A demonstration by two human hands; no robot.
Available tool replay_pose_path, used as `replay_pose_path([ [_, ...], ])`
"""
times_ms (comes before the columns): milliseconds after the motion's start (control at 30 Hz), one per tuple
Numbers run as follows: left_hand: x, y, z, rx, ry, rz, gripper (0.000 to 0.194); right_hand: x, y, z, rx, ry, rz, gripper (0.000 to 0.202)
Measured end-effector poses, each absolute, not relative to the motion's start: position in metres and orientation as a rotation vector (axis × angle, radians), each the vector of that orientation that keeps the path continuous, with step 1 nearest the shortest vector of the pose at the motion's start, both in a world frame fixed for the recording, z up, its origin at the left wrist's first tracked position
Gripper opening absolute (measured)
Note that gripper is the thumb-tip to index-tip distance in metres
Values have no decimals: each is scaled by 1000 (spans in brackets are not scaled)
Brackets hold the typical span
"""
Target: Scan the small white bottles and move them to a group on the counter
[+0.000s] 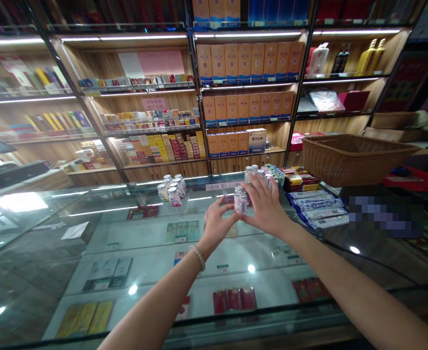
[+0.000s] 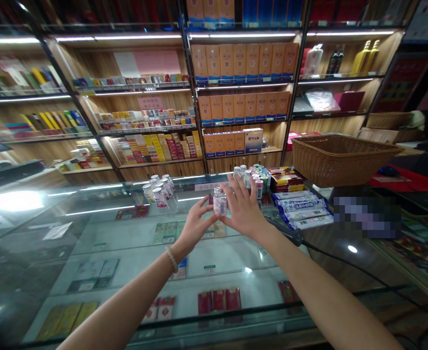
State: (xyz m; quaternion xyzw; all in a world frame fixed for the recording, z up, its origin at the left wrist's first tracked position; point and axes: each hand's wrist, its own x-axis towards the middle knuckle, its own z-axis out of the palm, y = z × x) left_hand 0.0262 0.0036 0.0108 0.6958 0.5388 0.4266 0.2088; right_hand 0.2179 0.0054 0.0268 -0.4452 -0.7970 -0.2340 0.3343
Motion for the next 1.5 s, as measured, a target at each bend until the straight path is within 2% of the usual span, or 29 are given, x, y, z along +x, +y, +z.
replay_pose_path([
  [367,32,1,10,1914,1508,1168,27,223,9,22,-1181,-2086,-592,75],
  [867,26,-2,15,1995,1402,1264,15,234,17,18,-1144,-2052,-471,81],
  [1133,23,2,17,2018,1473,1119,39,236,16,17,-1061,-2068,-508,78],
  [1333,24,3,16,2051,1494,1151,22,233,14,16,-1067,-2090,-536,76],
  [1500,25,4,14,2037,1513,1222,16,228,13,14,-1140,-2101,-516,79],
])
